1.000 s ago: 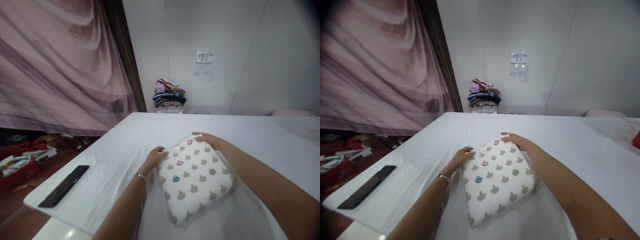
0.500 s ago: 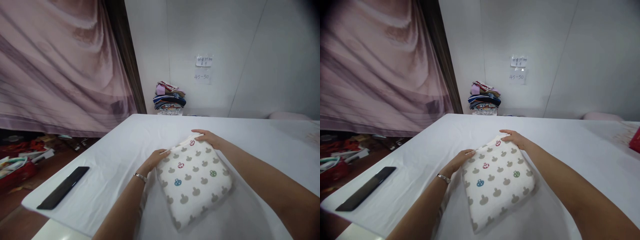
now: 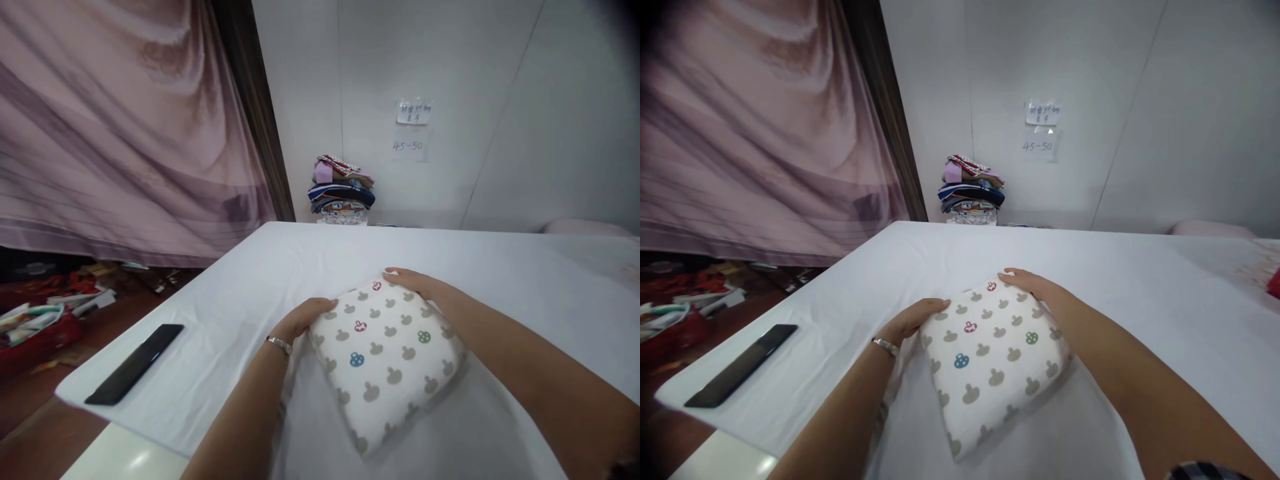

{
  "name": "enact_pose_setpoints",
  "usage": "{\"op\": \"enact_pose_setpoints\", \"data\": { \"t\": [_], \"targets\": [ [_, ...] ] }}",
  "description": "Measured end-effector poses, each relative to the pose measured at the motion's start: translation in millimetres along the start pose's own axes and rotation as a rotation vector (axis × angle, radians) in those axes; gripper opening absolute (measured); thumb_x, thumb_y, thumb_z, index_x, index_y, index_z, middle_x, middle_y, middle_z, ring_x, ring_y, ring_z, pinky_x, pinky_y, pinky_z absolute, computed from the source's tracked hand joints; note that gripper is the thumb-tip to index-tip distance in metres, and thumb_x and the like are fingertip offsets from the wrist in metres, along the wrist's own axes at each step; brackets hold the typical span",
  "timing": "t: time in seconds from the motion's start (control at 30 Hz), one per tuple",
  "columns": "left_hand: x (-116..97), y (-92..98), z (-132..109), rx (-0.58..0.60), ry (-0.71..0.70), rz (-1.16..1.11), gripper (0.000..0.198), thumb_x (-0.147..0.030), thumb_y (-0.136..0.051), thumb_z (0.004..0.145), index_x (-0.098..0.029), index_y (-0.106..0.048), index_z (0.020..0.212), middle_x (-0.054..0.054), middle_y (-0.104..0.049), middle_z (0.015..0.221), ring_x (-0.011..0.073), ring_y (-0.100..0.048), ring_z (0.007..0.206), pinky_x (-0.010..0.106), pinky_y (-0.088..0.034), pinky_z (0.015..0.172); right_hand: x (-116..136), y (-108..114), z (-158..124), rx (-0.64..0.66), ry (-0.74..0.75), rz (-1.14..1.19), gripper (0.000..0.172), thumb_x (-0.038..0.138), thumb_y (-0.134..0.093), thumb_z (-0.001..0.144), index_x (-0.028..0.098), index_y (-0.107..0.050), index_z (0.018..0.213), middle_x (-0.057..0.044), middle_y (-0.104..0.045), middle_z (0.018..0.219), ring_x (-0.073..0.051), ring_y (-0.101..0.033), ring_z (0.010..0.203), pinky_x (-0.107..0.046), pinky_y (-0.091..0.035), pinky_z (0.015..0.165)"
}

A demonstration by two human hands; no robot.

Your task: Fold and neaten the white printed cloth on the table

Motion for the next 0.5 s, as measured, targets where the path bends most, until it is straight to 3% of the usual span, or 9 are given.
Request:
{"op": "enact_pose_setpoints", "data": {
  "t": [0.2,0.37,0.5],
  "targets": [
    [1,-3.0,-1,0.024,0.034,-0.104,0.038,-0.041,-0.071,0.068,-0.011,-0.069,0.092,0.012,-0.073,0.089,0.0266,-0.065,0.090,0.037,-0.048,0.084,-23,14,-21,0.066,-0.062,0.049,0.089,0.048,-0.076,0.068,0.023,-0.035,0.142,-0.017,-0.050,0.136,-0.031,-0.059,0.110,-0.047,-0.050,0.093],
    [5,-1.5,1,-0.012,0.059,-0.151,0.029,-0.035,-0.067,0.072,-0.010,-0.070,0.086,0.012,-0.073,0.083,0.0256,-0.066,0.085,0.036,-0.049,0.083,-39,22,-55,0.176,-0.045,0.162,0.072,0.041,-0.072,0.074,0.022,-0.044,0.138,-0.015,-0.055,0.131,-0.032,-0.059,0.112,-0.046,-0.049,0.094],
    [5,-0.1,1,-0.029,0.060,-0.163,0.027,-0.034,-0.067,0.072,-0.012,-0.070,0.088,0.011,-0.074,0.084,0.0252,-0.066,0.086,0.036,-0.049,0.084,-59,36,-87,0.148,-0.039,0.212,0.068,0.039,-0.069,0.077,0.023,-0.045,0.138,-0.013,-0.056,0.131,-0.030,-0.058,0.114,-0.042,-0.052,0.092]
  ]
}}
Point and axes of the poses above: each hand's wrist, its own z-axis towards the middle knuckle, its own y-axis out of the back of the hand, x = y × z, the point moved 10 cm from there along z, towards the middle knuckle
